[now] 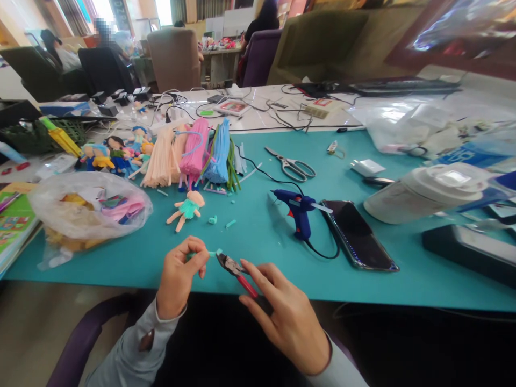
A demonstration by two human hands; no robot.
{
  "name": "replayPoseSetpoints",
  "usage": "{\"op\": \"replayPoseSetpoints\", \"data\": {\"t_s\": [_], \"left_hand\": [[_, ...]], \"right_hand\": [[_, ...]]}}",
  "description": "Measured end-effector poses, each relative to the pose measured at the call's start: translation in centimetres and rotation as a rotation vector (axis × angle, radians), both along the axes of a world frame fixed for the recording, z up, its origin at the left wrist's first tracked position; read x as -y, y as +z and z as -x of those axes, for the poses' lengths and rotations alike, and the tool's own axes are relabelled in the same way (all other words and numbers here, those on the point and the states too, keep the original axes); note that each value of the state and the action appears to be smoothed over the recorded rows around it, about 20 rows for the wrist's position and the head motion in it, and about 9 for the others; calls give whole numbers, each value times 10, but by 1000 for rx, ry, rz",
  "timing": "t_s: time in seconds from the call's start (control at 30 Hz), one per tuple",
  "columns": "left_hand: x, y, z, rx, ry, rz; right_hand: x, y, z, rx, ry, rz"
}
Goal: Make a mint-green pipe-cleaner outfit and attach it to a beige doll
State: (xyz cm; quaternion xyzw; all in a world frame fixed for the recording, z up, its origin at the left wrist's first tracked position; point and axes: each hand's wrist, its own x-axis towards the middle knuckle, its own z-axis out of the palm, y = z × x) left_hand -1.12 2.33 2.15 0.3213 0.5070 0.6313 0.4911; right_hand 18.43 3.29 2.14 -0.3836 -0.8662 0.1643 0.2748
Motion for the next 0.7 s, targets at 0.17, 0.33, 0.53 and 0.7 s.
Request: {"op": "replayPoseSetpoints", "data": {"t_s": [0.17,0.33,0.53,0.7], "left_hand": [[4,0,4,-314,94,-126],[-1,-7,15,-252,209,-175],[-2,-16,19,-224,159,-144],[-2,-19,17,-232,147,-105]], "right_hand": [[4,5,2,-139,52,294],[2,11,-11,-485,67,850],[0,40,-60,-161,-131,828],[18,47,-135,361,-213,663]]}}
